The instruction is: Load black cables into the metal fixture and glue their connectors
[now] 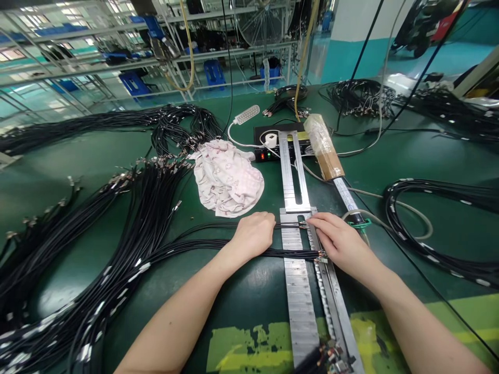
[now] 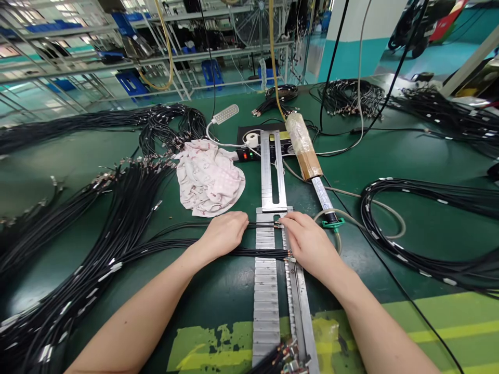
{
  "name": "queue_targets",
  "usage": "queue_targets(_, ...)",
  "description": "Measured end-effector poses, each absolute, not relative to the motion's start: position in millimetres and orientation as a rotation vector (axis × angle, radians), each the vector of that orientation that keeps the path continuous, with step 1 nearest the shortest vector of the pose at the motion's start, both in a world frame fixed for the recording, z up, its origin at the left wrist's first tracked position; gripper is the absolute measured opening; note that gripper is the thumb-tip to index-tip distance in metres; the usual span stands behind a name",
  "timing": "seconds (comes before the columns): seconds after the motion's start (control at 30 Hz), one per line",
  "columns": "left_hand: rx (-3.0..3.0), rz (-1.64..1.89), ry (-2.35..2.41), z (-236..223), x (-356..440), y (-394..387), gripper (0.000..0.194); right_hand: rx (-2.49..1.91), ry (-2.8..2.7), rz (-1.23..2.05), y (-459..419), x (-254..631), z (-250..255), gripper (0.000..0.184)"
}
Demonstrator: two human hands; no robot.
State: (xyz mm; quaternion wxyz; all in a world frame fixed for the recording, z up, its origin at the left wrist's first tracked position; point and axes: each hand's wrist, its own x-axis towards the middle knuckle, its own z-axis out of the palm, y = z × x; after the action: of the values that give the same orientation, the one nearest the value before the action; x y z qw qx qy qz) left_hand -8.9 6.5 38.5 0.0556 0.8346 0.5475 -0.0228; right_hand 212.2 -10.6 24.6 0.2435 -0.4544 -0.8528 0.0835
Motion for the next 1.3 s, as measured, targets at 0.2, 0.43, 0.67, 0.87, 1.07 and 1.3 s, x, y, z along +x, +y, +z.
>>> queue_targets(0.2, 2.556, -0.077, 1.681, 41, -5, 4, 0.023, -1.261, -2.355, 0.214, -8, 211, 21, 0.030)
queue_targets(0.43, 2.568, -0.052, 1.645, 43, -3, 3, 0.024, -1.269, -2.372, 0.193, -9, 211, 22, 0.031)
queue_targets(0.67, 2.580, 0.010, 1.408, 34, -14, 10, 0.028, -1.239, -2.559, 0.071, -7, 201, 24, 0.047)
queue_targets(0.87, 2.672, 0.026, 1.295, 29, -22, 11, 0.037, -1.345, -2.564, 0.006, -9, 193, 23, 0.042)
queue_targets(1.07, 2.813, -0.012, 1.326, 38, -19, -4, 0.045, -1.389, -2.533, 0.079, -5, 189, 20, 0.037)
queue_targets(1.3, 2.666, -0.024, 1.172, 42, -8, -13, 0.021, -1.205, -2.346, 0.346, -5, 208, 20, 0.037)
